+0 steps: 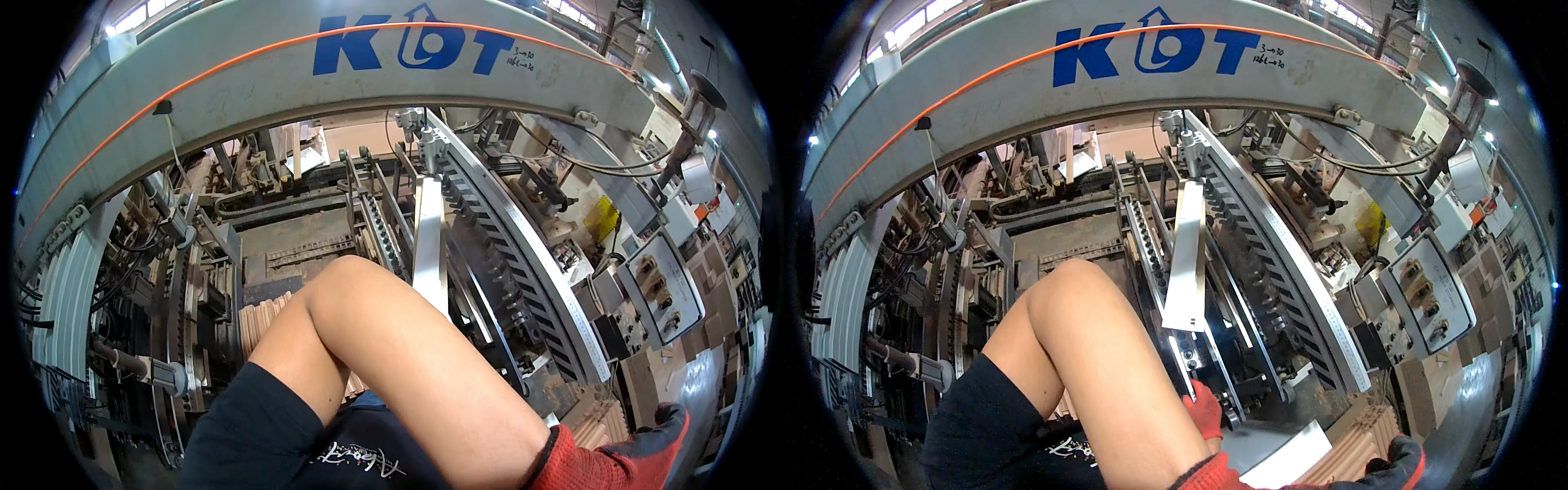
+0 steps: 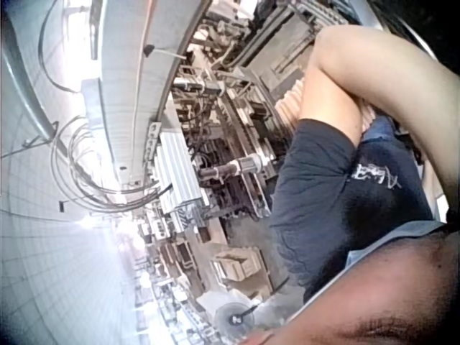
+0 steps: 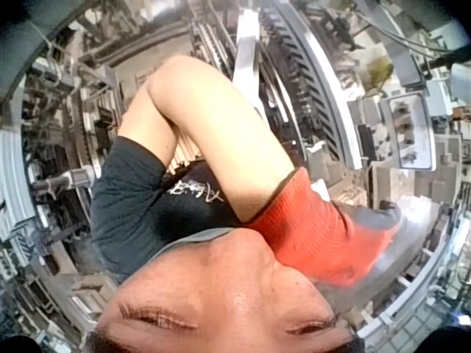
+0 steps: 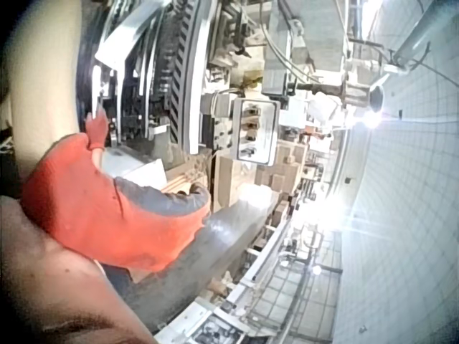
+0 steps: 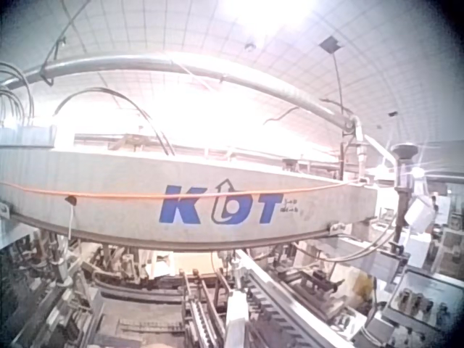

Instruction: The person takes curved wooden slats from a stack and feeds them one at a time into an industrial woodworking machine.

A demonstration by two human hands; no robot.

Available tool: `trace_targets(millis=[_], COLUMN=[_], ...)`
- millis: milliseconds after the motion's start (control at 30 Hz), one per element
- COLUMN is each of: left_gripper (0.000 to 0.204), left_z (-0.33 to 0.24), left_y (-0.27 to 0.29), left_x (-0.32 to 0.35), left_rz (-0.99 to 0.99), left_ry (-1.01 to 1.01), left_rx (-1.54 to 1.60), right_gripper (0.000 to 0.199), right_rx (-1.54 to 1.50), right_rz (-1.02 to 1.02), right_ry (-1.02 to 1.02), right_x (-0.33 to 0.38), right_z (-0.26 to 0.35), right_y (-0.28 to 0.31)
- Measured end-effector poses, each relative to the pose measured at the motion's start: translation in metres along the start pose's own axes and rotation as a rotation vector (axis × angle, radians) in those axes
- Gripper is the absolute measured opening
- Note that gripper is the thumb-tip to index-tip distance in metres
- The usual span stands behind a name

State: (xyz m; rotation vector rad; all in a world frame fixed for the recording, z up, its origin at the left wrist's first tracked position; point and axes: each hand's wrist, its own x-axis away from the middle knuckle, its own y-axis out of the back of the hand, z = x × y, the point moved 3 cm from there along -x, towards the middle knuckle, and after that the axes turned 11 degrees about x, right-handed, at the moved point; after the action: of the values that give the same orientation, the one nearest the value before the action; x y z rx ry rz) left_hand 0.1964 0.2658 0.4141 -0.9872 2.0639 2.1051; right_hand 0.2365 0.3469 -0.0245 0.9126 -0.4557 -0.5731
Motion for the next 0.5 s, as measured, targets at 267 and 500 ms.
trace_targets(millis=[267,500], left_gripper=[0.019,0.019], left_z=[0.025,0.020], left_y=[-0.003,-0.054], left_x=[0.022,0.083], left_rz=[-0.254,-0.452], left_ry=[0.025,0.162], left_rx=[0.445,1.468], right_gripper=[0.041,0.043], right_rx=[-0.034,-0.060], right_rz=[-0.007,-0.060], right_ry=[0.040,0.059], right_x=[-0.012,-0.008], right_z=[-0.006,-0.045], right_y=[-0.013,-0.036])
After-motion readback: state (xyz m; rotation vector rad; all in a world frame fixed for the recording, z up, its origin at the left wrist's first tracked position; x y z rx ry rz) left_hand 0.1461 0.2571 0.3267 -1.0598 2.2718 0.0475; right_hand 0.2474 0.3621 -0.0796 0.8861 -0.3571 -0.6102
